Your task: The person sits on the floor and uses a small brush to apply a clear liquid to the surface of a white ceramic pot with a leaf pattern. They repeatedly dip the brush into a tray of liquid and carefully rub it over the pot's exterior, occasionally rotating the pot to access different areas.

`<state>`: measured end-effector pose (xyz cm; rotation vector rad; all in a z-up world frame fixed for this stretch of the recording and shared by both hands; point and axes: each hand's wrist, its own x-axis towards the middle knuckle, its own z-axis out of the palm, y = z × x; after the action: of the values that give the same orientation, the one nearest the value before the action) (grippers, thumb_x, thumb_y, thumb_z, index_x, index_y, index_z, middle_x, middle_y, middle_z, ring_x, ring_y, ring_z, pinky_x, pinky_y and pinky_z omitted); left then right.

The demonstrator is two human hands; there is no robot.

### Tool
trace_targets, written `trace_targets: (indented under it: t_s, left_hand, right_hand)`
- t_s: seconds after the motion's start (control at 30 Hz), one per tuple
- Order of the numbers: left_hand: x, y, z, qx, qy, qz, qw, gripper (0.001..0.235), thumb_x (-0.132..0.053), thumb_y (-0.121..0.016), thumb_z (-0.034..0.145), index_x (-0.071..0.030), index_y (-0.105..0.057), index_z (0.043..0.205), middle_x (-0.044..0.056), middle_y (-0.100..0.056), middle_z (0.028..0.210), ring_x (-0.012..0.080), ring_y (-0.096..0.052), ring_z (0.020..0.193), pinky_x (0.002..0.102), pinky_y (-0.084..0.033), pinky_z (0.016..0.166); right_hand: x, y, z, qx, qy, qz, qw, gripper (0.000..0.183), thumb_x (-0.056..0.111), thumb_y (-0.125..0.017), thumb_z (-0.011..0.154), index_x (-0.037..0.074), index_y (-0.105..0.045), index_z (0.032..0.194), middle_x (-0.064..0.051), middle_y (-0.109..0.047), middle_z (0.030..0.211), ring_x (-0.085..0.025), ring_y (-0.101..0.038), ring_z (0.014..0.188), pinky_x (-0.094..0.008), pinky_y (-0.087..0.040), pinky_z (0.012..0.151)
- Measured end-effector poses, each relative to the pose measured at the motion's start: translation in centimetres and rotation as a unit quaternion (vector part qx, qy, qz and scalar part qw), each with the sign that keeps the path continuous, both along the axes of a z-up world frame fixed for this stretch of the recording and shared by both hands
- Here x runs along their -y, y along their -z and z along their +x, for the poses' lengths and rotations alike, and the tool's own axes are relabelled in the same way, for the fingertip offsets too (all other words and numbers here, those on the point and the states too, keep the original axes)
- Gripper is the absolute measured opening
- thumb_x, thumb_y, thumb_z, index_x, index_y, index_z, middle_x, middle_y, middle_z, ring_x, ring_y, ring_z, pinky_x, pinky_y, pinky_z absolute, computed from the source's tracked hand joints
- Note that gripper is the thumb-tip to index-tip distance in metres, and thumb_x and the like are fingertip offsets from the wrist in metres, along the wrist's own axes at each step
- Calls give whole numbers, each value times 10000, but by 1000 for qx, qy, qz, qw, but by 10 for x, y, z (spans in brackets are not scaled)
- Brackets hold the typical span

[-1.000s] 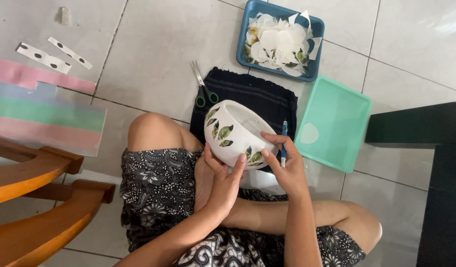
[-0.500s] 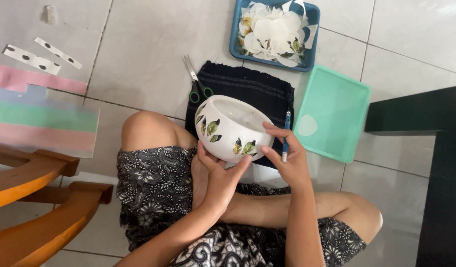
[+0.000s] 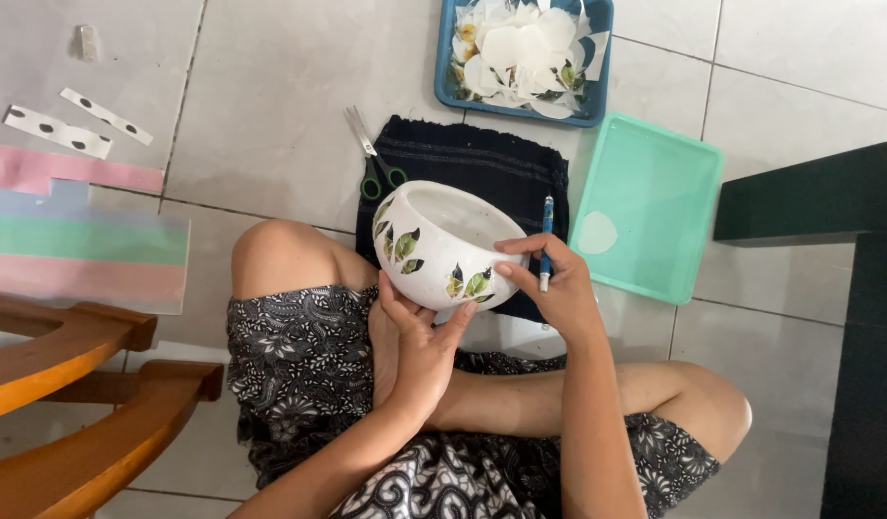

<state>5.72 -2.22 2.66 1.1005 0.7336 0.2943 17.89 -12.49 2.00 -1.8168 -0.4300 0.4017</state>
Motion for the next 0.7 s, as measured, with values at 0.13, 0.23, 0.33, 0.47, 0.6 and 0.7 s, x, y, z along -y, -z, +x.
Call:
trace_targets:
  t_s: [0.13, 0.23, 0.33, 0.47, 0.6, 0.7]
  left_hand:
    - [0, 8, -1, 3, 2, 3, 1000, 1101, -45, -658, 798, -98, 281, 1371, 270, -151, 1325, 407, -348, 1251, 409, -481, 883]
    - [0, 10, -3, -2, 6, 11, 1000, 1094, -48, -655, 802, -96, 277, 1372, 266, -178, 1315, 397, -367, 1242, 400, -485, 881]
    - [-2, 11, -4, 3, 8, 15, 1000, 1079, -57, -636, 816, -100, 290, 1368, 269, -188, 1306, 400, -383, 1229, 401, -487, 882]
    - [-2, 15, -4, 7, 16, 27, 999, 1050, -64, -617, 831, -81, 286, 1366, 281, -197, 1293, 408, -398, 1215, 413, -498, 874]
    - [-1, 18, -5, 11, 10, 33, 999, 1060, -64, -628, 826, -70, 282, 1368, 285, -208, 1281, 407, -408, 1201, 427, -494, 867]
    - [-5, 12, -1, -28, -16, -47, 998, 1134, -141, -697, 779, -130, 263, 1381, 250, -134, 1330, 420, -386, 1217, 486, -459, 917]
  right_hand:
    - [-5, -8, -1, -16, -7, 0, 1000, 219, 120, -791, 703, 77, -694, 895, -60, -700, 860, -110, -598, 844, -288, -430, 898]
    - [-6, -7, -2, -3, -11, -21, 1000, 259, 122, -817, 668, 73, -702, 894, -84, -689, 844, -149, -611, 837, -318, -435, 897]
    - [-7, -3, 1, -11, -16, -15, 1000, 234, 118, -808, 689, 76, -705, 895, -68, -661, 810, -114, -559, 799, -291, -435, 865]
    - [-7, 5, 5, -17, -22, -7, 1000, 231, 116, -810, 686, 63, -703, 885, -80, -645, 783, -125, -551, 784, -292, -437, 849]
    - [-7, 0, 5, -23, -26, -6, 999, 247, 113, -817, 673, 59, -702, 884, -78, -648, 777, -130, -560, 778, -293, -443, 840]
    - [-7, -8, 3, 30, 1, 14, 999, 237, 124, -749, 764, 61, -662, 975, -120, -685, 964, -196, -622, 985, -359, -426, 952]
